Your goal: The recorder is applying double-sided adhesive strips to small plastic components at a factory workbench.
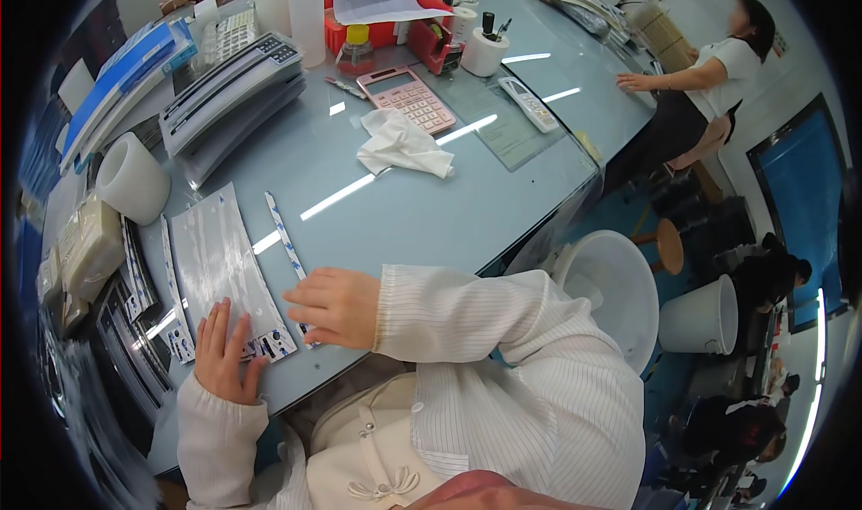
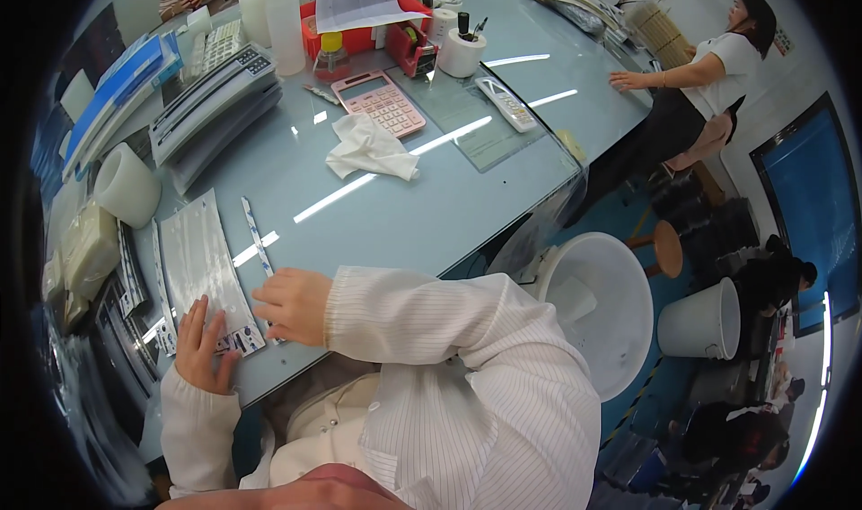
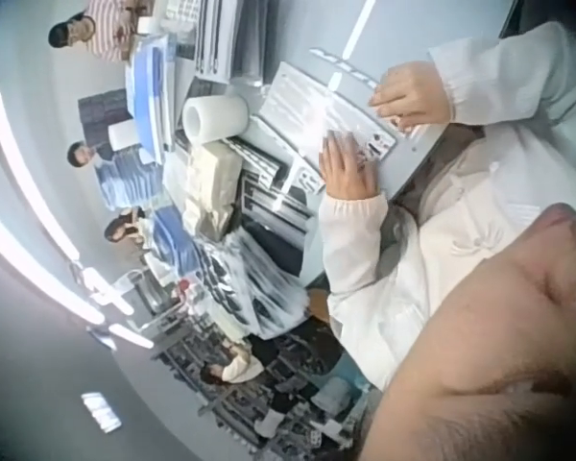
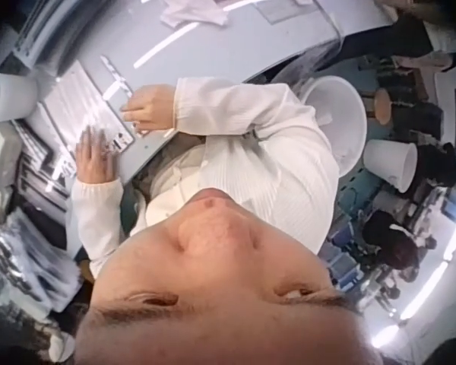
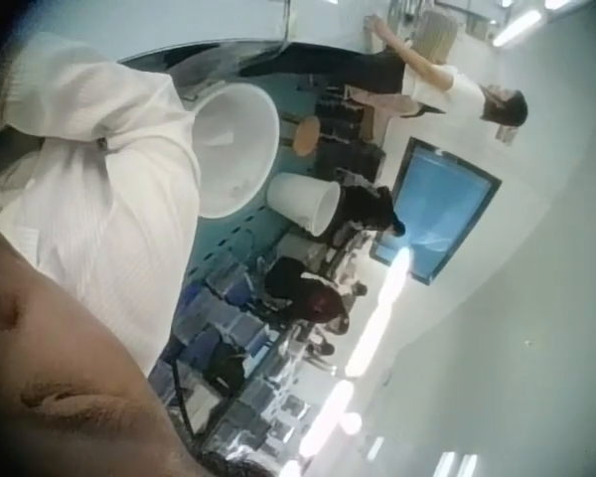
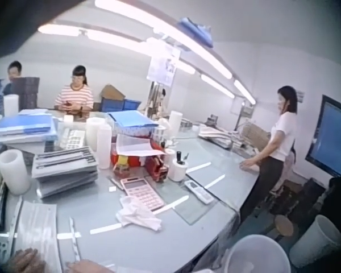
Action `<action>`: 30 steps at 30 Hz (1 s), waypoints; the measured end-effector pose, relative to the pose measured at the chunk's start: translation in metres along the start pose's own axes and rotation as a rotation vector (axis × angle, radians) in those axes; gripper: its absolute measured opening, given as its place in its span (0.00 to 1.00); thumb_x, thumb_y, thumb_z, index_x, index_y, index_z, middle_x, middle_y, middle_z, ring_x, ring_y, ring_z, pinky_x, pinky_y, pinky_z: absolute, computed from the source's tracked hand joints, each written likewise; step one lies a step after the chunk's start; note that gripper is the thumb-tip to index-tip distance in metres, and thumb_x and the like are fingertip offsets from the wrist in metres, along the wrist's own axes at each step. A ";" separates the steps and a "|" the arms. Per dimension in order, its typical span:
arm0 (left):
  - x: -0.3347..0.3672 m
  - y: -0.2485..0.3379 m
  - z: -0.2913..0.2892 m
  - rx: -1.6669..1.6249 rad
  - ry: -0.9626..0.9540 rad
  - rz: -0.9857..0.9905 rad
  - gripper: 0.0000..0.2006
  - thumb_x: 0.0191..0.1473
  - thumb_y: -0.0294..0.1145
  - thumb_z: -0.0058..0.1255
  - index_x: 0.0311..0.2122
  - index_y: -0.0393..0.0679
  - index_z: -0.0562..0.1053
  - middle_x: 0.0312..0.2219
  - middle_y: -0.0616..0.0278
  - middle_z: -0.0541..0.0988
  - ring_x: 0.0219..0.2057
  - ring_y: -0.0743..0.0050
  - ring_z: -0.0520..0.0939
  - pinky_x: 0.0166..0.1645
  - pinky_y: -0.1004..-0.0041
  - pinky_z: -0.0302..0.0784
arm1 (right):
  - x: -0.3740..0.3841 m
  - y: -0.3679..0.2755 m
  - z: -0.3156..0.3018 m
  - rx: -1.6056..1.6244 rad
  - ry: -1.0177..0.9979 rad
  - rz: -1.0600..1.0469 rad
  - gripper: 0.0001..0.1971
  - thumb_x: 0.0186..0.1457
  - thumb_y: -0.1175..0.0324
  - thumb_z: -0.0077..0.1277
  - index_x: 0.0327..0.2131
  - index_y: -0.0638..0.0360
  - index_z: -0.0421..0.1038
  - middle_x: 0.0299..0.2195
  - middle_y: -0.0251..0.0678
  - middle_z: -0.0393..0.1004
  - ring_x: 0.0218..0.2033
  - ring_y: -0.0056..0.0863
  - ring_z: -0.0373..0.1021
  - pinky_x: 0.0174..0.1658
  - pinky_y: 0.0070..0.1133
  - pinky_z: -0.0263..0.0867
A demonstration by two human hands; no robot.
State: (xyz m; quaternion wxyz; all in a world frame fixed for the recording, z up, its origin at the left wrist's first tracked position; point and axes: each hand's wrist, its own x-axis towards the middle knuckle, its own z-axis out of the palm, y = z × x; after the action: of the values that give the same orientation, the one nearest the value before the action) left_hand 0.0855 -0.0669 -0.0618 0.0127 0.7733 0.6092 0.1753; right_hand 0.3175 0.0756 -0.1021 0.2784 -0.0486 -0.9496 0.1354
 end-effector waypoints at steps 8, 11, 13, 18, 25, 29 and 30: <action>0.004 -0.010 -0.004 -0.051 -0.022 -0.047 0.27 0.43 0.29 0.65 0.52 0.38 0.73 0.49 0.49 0.77 0.53 0.48 0.75 0.59 0.57 0.70 | 0.025 0.003 0.022 0.061 0.003 0.242 0.26 0.52 0.54 0.59 0.48 0.63 0.71 0.50 0.42 0.72 0.52 0.39 0.66 0.57 0.31 0.60; 0.006 -0.015 -0.005 -0.045 0.013 0.017 0.23 0.44 0.26 0.64 0.48 0.38 0.75 0.45 0.49 0.79 0.51 0.48 0.77 0.57 0.56 0.72 | 0.028 0.004 0.017 0.153 -0.043 0.302 0.28 0.53 0.55 0.59 0.51 0.65 0.69 0.51 0.43 0.72 0.54 0.40 0.65 0.57 0.33 0.61; 0.006 -0.019 -0.006 -0.052 0.076 0.060 0.16 0.45 0.23 0.62 0.43 0.38 0.77 0.39 0.51 0.82 0.45 0.49 0.81 0.55 0.55 0.74 | 0.031 0.007 0.017 0.222 -0.011 0.312 0.26 0.55 0.55 0.58 0.51 0.64 0.69 0.48 0.42 0.74 0.52 0.40 0.67 0.56 0.33 0.62; 0.008 -0.015 -0.014 -0.035 0.241 0.001 0.11 0.47 0.18 0.56 0.38 0.37 0.78 0.33 0.55 0.83 0.37 0.55 0.85 0.51 0.54 0.77 | 0.053 -0.004 -0.016 0.619 -0.165 0.607 0.24 0.60 0.56 0.54 0.52 0.65 0.68 0.42 0.42 0.76 0.42 0.33 0.74 0.45 0.28 0.69; 0.017 0.017 -0.013 -0.032 0.281 0.177 0.12 0.47 0.25 0.60 0.39 0.37 0.78 0.33 0.57 0.82 0.38 0.60 0.84 0.53 0.55 0.75 | 0.058 -0.006 -0.014 1.478 -0.122 1.094 0.20 0.63 0.67 0.50 0.55 0.67 0.65 0.46 0.40 0.74 0.41 0.25 0.74 0.43 0.23 0.73; 0.019 0.025 -0.014 -0.094 0.255 0.224 0.15 0.48 0.35 0.63 0.40 0.38 0.78 0.33 0.58 0.82 0.39 0.60 0.84 0.55 0.54 0.74 | 0.035 -0.008 0.000 1.317 0.080 0.846 0.18 0.64 0.77 0.43 0.57 0.68 0.63 0.48 0.38 0.74 0.50 0.24 0.71 0.53 0.22 0.67; 0.017 0.024 -0.016 -0.098 0.257 0.224 0.15 0.48 0.35 0.63 0.40 0.38 0.78 0.33 0.58 0.82 0.39 0.60 0.84 0.55 0.54 0.74 | 0.031 -0.006 -0.005 1.314 0.079 0.850 0.18 0.64 0.77 0.43 0.57 0.68 0.63 0.48 0.38 0.74 0.50 0.24 0.71 0.53 0.22 0.67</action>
State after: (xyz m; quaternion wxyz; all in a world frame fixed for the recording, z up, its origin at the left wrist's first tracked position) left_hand 0.1065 -0.0605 -0.0367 -0.0471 0.8060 0.5066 0.3026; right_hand 0.2943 0.0764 -0.0807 0.2081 -0.2381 -0.5642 0.7627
